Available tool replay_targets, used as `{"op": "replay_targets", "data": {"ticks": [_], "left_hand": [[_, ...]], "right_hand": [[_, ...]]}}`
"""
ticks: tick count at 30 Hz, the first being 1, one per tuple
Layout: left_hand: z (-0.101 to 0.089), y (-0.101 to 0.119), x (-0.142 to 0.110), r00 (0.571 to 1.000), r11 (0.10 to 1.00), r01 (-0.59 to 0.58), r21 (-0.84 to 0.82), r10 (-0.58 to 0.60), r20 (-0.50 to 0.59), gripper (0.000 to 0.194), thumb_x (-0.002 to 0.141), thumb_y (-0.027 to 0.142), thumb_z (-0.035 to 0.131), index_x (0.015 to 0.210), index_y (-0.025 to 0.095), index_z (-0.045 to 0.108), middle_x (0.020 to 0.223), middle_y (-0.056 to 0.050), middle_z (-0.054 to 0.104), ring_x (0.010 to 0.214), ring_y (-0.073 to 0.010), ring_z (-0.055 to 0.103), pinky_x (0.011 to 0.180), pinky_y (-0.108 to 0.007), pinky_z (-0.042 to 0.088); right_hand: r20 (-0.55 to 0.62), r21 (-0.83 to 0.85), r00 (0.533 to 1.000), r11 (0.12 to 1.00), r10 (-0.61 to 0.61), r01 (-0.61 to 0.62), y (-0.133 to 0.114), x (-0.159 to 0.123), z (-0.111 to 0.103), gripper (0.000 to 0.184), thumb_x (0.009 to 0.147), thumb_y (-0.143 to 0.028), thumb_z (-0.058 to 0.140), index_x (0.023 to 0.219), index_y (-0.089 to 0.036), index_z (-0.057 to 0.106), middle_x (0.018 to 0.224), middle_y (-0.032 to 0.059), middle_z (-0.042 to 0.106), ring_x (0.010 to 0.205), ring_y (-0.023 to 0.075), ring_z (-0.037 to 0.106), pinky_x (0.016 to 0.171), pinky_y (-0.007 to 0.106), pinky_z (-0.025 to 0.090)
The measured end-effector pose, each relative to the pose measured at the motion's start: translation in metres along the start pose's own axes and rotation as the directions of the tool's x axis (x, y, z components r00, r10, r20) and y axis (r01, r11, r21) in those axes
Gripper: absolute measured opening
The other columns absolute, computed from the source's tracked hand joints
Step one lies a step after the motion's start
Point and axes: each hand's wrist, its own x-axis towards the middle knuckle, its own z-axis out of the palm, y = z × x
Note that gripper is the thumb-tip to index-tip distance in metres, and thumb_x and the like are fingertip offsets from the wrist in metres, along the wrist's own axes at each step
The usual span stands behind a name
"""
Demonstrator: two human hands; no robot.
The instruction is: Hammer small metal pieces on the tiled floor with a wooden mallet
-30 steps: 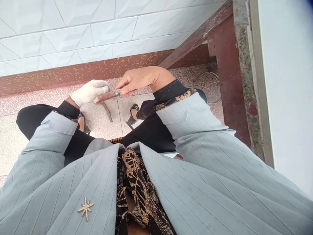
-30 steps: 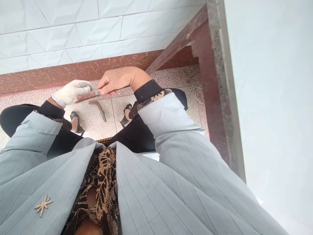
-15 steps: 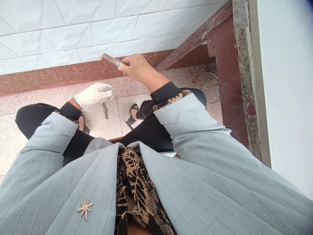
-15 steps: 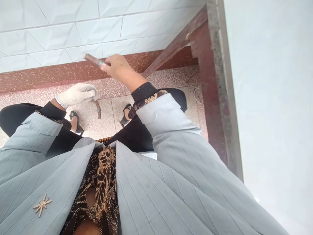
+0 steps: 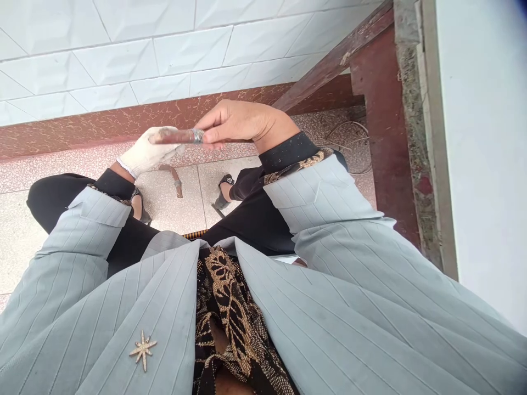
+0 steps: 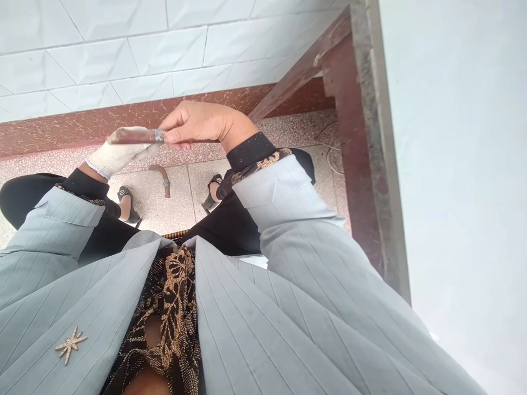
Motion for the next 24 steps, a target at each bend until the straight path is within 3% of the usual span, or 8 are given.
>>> {"op": "replay_targets", "data": {"ticks": [2, 4, 7, 10, 15, 18, 21, 24], "left_hand": [[0.003, -0.001, 0.001, 1.000, 0.999, 0.007, -0.037, -0.007, -0.015, 0.024, 0.105, 0.020, 0.058, 0.082, 0.019, 0.063, 0.059, 0.005, 0.046, 0.051, -0.0088, 0.039, 0.055, -0.024, 0.035], [0.009, 0.000, 0.000, 0.999, 0.998, 0.043, -0.048, -0.042, 0.008, 0.025, 0.107, 0.020, 0.055, 0.084, 0.018, 0.064, 0.059, 0.005, 0.047, 0.050, -0.0079, 0.040, 0.054, -0.022, 0.034], [0.019, 0.003, -0.002, 0.991, 0.995, 0.097, -0.034, -0.093, 0.098, 0.025, 0.107, 0.019, 0.058, 0.082, 0.017, 0.064, 0.061, 0.004, 0.049, 0.051, -0.0075, 0.043, 0.055, -0.020, 0.038], [0.024, 0.005, -0.003, 0.984, 0.995, 0.096, -0.007, -0.094, 0.150, 0.024, 0.104, 0.018, 0.062, 0.081, 0.017, 0.065, 0.064, 0.002, 0.055, 0.055, -0.0084, 0.048, 0.057, -0.020, 0.042], [0.015, 0.010, -0.005, 0.989, 0.995, 0.091, 0.040, -0.095, 0.110, 0.022, 0.102, 0.014, 0.060, 0.080, 0.017, 0.065, 0.067, 0.000, 0.056, 0.058, -0.0099, 0.049, 0.058, -0.022, 0.043], [0.007, 0.012, -0.006, 0.993, 0.992, 0.107, 0.074, -0.110, 0.046, 0.021, 0.101, 0.015, 0.057, 0.082, 0.017, 0.064, 0.067, 0.000, 0.051, 0.061, -0.0100, 0.050, 0.062, -0.022, 0.041], [0.003, 0.009, -0.006, 0.991, 0.987, 0.128, 0.098, -0.131, 0.021, 0.018, 0.101, 0.016, 0.054, 0.086, 0.016, 0.064, 0.071, 0.000, 0.051, 0.065, -0.0103, 0.053, 0.065, -0.023, 0.039], [0.003, 0.003, -0.005, 0.997, 0.997, 0.068, 0.041, -0.069, 0.022, 0.017, 0.102, 0.020, 0.058, 0.086, 0.017, 0.063, 0.068, 0.002, 0.050, 0.060, -0.0090, 0.048, 0.062, -0.023, 0.037]], "right_hand": [[-0.200, 0.115, 0.976, 0.987, -0.085, 0.109, 0.001, 0.002, 0.002, 0.046, 0.097, -0.055, 0.085, 0.083, -0.014, 0.067, 0.070, -0.0015, 0.057, 0.058, 0.0061, 0.044, 0.056, 0.020, 0.038], [-0.377, 0.190, 0.925, 0.974, -0.045, 0.125, 0.001, 0.008, 0.008, 0.043, 0.102, -0.054, 0.081, 0.088, -0.017, 0.065, 0.074, -0.0007, 0.057, 0.058, 0.0071, 0.043, 0.054, 0.021, 0.036], [-0.550, 0.161, 0.826, 0.986, 0.120, -0.036, -0.004, 0.018, 0.014, 0.031, 0.118, -0.036, 0.055, 0.093, -0.017, 0.058, 0.074, -0.0017, 0.052, 0.057, 0.0076, 0.040, 0.052, 0.022, 0.033], [-0.608, -0.027, 0.770, 0.965, 0.192, -0.262, -0.004, 0.023, 0.013, 0.030, 0.118, -0.024, 0.047, 0.090, -0.016, 0.054, 0.072, -0.0022, 0.051, 0.060, 0.0077, 0.040, 0.055, 0.022, 0.033], [-0.530, -0.296, 0.828, 0.875, 0.183, -0.383, 0.005, 0.020, 0.009, 0.037, 0.095, -0.010, 0.075, 0.064, -0.015, 0.055, 0.057, -0.0040, 0.038, 0.067, 0.0098, 0.035, 0.069, 0.025, 0.035], [-0.343, -0.416, 0.898, 0.813, 0.275, -0.408, 0.007, 0.018, 0.010, 0.030, 0.095, -0.010, 0.074, 0.067, -0.012, 0.062, 0.054, -0.0066, 0.041, 0.068, 0.0073, 0.042, 0.077, 0.023, 0.037], [-0.089, -0.392, 0.905, 0.821, 0.416, -0.416, 0.004, 0.016, 0.010, 0.033, 0.103, -0.020, 0.068, 0.072, -0.009, 0.065, 0.057, -0.0079, 0.050, 0.068, 0.0035, 0.049, 0.076, 0.019, 0.037], [0.018, -0.243, 0.950, 0.923, 0.311, -0.297, -0.001, 0.011, 0.009, 0.036, 0.106, -0.027, 0.070, 0.075, -0.009, 0.064, 0.060, -0.0072, 0.054, 0.064, 0.0028, 0.048, 0.071, 0.017, 0.038]]}}
